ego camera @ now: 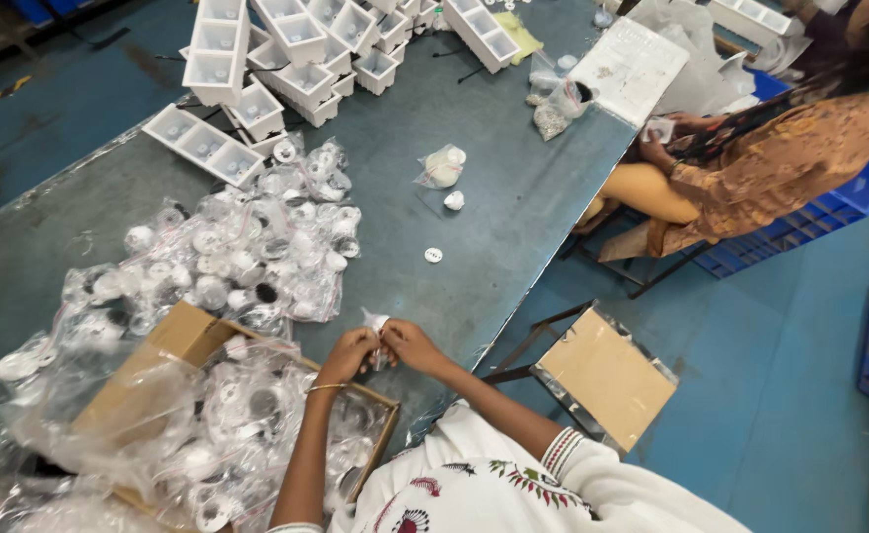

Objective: The person picks white plastic-wrapped components from a cardboard box on the work table and places them into clear plastic bags, then presses the bags closed. They repeatedly fill bags one after another and set filled bags on the table.

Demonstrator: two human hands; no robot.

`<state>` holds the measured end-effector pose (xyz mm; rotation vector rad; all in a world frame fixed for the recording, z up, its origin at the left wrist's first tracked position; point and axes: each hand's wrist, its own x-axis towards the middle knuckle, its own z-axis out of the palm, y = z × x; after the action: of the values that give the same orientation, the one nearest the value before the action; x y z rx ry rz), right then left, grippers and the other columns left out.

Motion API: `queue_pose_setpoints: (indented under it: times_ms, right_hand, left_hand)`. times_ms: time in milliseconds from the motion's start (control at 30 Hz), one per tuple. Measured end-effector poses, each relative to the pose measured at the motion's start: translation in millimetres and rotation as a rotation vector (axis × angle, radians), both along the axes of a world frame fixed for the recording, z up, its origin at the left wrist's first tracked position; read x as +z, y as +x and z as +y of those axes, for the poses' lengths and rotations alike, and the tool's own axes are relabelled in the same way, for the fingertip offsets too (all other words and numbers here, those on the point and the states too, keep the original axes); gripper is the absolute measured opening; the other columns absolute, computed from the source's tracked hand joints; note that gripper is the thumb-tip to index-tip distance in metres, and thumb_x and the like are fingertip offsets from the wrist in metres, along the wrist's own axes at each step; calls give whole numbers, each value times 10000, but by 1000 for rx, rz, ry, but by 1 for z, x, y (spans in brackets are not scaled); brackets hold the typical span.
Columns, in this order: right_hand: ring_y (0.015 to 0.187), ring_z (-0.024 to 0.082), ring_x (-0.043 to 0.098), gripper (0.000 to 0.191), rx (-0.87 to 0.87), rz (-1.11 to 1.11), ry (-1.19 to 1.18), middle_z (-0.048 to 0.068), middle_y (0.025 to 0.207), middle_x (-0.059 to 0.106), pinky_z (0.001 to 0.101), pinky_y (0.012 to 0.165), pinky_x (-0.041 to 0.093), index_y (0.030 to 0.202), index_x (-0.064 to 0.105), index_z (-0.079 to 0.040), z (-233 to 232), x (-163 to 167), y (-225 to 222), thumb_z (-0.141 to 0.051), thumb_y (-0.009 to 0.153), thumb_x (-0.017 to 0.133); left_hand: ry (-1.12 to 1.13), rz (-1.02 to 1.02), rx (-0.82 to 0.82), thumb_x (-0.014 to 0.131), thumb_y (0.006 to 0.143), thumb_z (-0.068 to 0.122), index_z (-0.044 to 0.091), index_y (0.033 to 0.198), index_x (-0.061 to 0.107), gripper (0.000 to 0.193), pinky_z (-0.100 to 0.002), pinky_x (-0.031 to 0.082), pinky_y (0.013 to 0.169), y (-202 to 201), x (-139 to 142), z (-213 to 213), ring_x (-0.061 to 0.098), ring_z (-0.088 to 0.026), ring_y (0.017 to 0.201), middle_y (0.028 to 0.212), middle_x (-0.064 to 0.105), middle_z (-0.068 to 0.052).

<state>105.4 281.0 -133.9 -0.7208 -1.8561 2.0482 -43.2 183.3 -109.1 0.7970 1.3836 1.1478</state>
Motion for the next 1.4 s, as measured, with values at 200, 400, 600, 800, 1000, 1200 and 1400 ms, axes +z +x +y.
queue_pose_setpoints:
  times_ms: [200,400,600,800,1000,1200,1400]
  right_hand:
    - [606,100,601,244,16,48,-2,28,762,647,256,559,510,942,600,-36,-7,-1,-7,-219,1076,509]
    - [663,85,607,266,5,105,-14,14,761,639,250,607,517,970,655,-27,1,2,3,-243,1089,556]
    - [715,90,611,246,-4,59,-48,15,821,656,259,645,515,983,661,-35,2,12,12,-248,1071,574]
    - [759,113,639,218,30,73,-166,19,832,664,276,697,543,915,652,-33,5,20,12,-190,1028,553]
    - [625,108,612,167,-208,-43,266,26,697,618,303,561,529,774,630,-27,44,28,14,-138,899,617]
    - [639,119,602,157,67,8,316,54,694,637,276,604,498,732,608,-10,98,24,27,-26,887,585]
    - [689,104,617,217,68,-18,160,49,800,677,263,658,534,798,624,7,115,25,33,-74,985,549]
  left_hand:
    - [41,-18,17,605,990,262,67,865,604,232,-236,422,476,-4,9,-13,552,-82,586,728,614,-24]
    - [55,113,-95,637,956,251,90,896,592,178,-253,495,498,-1,21,-10,610,-79,625,773,655,-15]
    - [25,73,-111,630,947,274,52,897,649,229,-258,483,476,-1,15,-6,647,-107,610,733,673,-36]
    - [27,16,-54,550,1004,286,51,861,647,291,-242,438,461,-3,10,-3,574,-95,521,690,634,-32]
    - [132,70,338,527,982,160,46,760,554,250,-263,446,450,7,9,-4,556,-97,485,650,640,-44]
    - [96,276,432,560,991,178,45,824,544,215,-329,476,520,25,9,-5,583,-135,552,649,603,-45]
    - [56,535,609,600,1039,241,19,891,571,268,-367,500,611,46,23,-25,619,-177,646,696,628,-88]
